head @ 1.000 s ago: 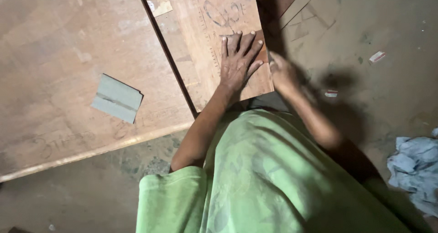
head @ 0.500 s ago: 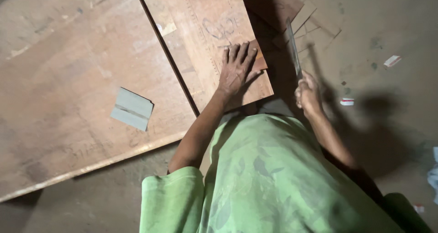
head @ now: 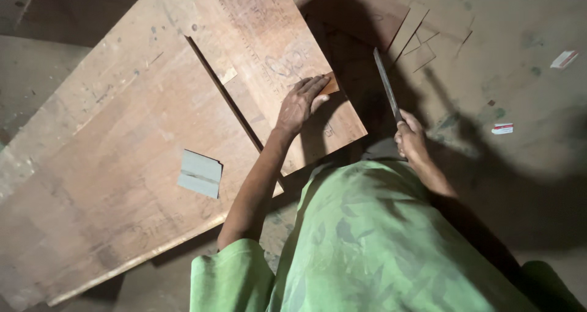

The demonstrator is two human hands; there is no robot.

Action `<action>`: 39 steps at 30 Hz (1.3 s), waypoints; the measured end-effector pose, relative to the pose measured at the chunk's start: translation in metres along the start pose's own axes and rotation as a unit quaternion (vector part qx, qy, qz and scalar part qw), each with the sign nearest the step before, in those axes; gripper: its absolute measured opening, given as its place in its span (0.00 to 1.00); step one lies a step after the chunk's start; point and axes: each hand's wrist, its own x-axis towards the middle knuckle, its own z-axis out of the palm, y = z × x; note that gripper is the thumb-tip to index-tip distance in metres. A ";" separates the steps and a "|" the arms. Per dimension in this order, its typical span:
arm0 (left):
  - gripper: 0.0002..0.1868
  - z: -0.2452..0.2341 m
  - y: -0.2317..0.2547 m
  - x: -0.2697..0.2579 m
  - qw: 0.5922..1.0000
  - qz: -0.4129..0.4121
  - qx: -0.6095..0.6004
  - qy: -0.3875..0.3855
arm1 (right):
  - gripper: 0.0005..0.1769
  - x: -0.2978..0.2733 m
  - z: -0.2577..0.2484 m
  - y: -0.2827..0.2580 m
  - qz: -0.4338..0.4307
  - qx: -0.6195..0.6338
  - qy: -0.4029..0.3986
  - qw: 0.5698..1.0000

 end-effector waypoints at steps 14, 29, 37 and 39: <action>0.29 -0.007 0.002 0.006 0.998 -0.048 -0.021 -0.043 | 0.25 -0.007 -0.001 -0.008 -0.002 -0.002 -0.006 1.000; 0.33 0.013 -0.008 -0.003 0.999 0.013 -0.022 0.021 | 0.28 0.004 -0.003 0.000 -0.010 0.017 -0.033 0.999; 0.34 -0.044 -0.072 -0.067 0.967 -0.100 0.197 0.131 | 0.30 0.000 -0.013 -0.011 -0.023 -0.069 -0.026 0.997; 0.36 -0.086 -0.105 -0.090 0.942 -0.148 0.262 0.150 | 0.30 -0.006 0.002 -0.028 -0.033 -0.099 -0.011 0.994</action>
